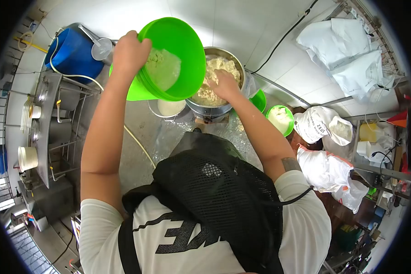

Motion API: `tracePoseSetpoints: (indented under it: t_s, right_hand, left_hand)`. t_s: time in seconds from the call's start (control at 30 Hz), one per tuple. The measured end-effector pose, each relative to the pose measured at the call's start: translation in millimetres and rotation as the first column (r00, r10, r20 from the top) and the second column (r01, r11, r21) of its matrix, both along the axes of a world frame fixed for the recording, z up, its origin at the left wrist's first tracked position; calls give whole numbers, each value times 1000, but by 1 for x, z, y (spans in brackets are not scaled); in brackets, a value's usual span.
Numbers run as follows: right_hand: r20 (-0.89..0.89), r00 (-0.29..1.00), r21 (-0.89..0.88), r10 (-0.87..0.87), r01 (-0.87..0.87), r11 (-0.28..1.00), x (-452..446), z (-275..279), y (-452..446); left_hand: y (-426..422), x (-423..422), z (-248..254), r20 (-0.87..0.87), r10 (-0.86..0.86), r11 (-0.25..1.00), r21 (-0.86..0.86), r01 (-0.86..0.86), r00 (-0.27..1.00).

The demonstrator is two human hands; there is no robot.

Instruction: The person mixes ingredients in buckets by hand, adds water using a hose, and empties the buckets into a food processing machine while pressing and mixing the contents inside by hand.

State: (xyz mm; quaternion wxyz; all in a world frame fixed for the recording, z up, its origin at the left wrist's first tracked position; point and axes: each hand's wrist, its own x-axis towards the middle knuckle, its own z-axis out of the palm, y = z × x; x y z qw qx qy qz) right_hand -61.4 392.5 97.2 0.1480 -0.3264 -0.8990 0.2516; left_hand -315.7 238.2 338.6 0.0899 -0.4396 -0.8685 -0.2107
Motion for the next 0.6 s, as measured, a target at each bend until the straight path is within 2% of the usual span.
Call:
tracePoseSetpoints:
  t_s: [0.03,0.1,0.13,0.17,0.23,0.3,0.37,0.4,0.47,0.6]
  right_hand:
    - [7,1000,0,-6,6,1000,-6,-3,6]
    - [253,965,83,68,-92,992,-24,19,10]
    - [284,953,104,106,-141,985,-38,-7,22]
    - [290,951,103,106,-141,985,-45,-1,25]
    - [476,861,82,178,-245,966,-59,24,21]
    - [504,842,61,194,-258,964,-70,15,30]
    - [640,730,25,240,-332,943,-83,19,36]
    - [644,725,19,246,-337,941,-89,24,41]
    - [675,628,-224,387,-325,919,-99,33,50]
    - [684,563,-339,463,-316,886,-110,28,58]
  left_hand:
    - [14,-3,1,4,-26,999,-25,26,1000]
    - [38,-2,4,-4,-52,997,-62,52,999]
    - [48,-1,6,-20,-78,992,-101,75,997]
    - [57,-2,7,-14,-78,992,-100,76,997]
    - [73,-4,7,39,-110,981,-154,115,993]
    - [83,-3,10,59,-129,975,-174,138,990]
    - [92,-4,12,79,-142,969,-193,155,987]
    - [96,-4,12,87,-159,965,-196,173,983]
    - [103,-4,12,96,-172,960,-205,189,980]
    - [113,0,9,65,-180,959,-209,190,981]
